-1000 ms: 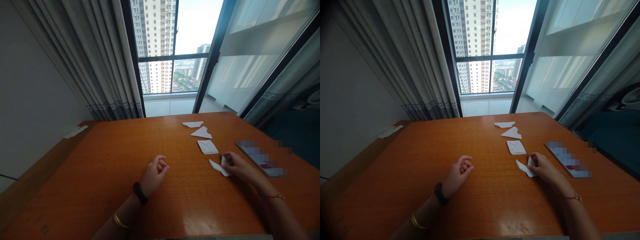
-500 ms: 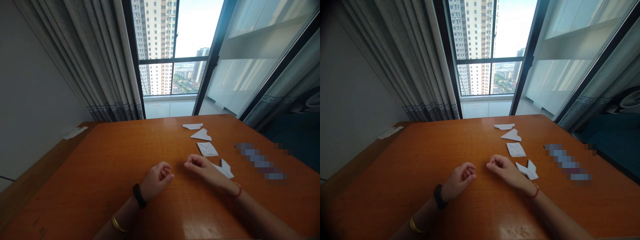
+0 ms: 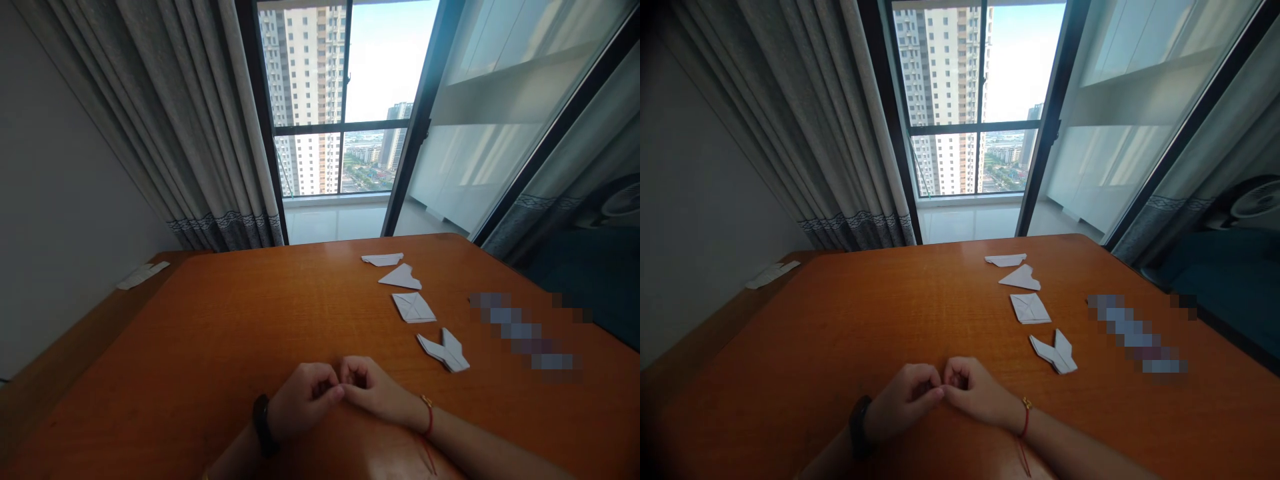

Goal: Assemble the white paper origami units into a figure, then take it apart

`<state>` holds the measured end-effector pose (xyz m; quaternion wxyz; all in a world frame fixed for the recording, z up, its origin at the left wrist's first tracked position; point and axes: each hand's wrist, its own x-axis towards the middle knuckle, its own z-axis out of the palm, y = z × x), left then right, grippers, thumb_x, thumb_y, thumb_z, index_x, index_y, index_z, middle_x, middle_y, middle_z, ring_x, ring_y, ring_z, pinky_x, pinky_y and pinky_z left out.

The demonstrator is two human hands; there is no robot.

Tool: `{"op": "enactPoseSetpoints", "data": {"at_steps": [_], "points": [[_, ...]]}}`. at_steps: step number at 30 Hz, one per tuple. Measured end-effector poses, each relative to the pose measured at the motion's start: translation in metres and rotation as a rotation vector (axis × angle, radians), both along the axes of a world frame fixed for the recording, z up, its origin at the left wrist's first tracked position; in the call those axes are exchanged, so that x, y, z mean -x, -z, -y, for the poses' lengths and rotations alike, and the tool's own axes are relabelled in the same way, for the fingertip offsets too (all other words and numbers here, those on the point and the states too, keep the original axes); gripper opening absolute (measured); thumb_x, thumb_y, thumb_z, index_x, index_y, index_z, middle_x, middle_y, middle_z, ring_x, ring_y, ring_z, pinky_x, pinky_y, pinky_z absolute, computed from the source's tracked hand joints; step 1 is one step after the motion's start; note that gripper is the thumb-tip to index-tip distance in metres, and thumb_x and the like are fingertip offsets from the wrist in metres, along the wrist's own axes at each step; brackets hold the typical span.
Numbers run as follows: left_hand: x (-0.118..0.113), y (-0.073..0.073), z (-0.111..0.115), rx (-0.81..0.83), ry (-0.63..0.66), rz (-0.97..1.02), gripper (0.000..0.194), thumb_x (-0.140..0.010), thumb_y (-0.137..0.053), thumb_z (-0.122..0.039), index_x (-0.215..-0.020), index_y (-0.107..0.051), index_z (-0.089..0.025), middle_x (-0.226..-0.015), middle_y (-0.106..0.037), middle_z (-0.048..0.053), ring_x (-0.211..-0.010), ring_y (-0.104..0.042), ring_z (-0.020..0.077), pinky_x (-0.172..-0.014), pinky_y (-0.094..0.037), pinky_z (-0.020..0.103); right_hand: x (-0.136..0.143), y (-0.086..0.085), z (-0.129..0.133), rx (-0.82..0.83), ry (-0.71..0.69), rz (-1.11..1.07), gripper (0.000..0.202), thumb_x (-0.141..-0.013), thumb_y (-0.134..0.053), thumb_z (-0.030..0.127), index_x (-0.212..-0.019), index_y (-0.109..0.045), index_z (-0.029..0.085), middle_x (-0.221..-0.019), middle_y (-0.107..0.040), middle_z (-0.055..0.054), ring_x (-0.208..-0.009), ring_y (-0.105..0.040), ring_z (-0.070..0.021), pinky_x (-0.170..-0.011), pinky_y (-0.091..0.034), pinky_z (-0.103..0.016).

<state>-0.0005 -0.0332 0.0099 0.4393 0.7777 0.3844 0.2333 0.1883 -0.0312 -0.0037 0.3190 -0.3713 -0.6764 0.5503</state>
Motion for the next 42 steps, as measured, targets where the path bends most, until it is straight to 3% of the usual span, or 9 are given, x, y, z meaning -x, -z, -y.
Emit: {"op": "enactPoseSetpoints", "data": {"at_steps": [8, 34, 42], "points": [[0.0003, 0.0037, 0.0042, -0.007, 0.06, 0.002, 0.012, -0.079, -0.055, -0.023, -0.07, -0.054, -0.015, -0.063, -0.05, -0.002, -0.057, -0.043, 0.009, -0.053, -0.031, 0.019, 0.0007, -0.0017, 0.0084, -0.147, -0.027, 0.089, 0.016, -0.075, -0.058, 0.018, -0.063, -0.047, 0.017, -0.059, -0.046, 0.005, -0.056, -0.038, -0.0083, -0.053, -0.031, -0.02], [-0.0021, 0.0034, 0.0035, 0.021, 0.065, 0.028, 0.009, -0.075, -0.055, -0.019, -0.068, -0.052, -0.015, -0.063, -0.049, -0.002, -0.055, -0.043, 0.0082, -0.05, -0.033, 0.018, -0.0008, 0.0005, 0.0067, -0.133, -0.031, 0.083, 0.016, -0.074, -0.06, 0.018, -0.063, -0.049, 0.016, -0.06, -0.046, 0.005, -0.057, -0.039, -0.0081, -0.054, -0.032, -0.02], [-0.0028, 0.005, 0.0028, -0.051, 0.041, 0.032, 0.01, -0.076, -0.052, -0.019, -0.068, -0.05, -0.015, -0.064, -0.05, -0.001, -0.058, -0.044, 0.0092, -0.054, -0.034, 0.019, 0.0003, -0.0005, 0.0051, -0.131, -0.017, 0.071, 0.016, -0.074, -0.061, 0.018, -0.063, -0.05, 0.016, -0.06, -0.046, 0.005, -0.057, -0.039, -0.0082, -0.053, -0.031, -0.02]]}}
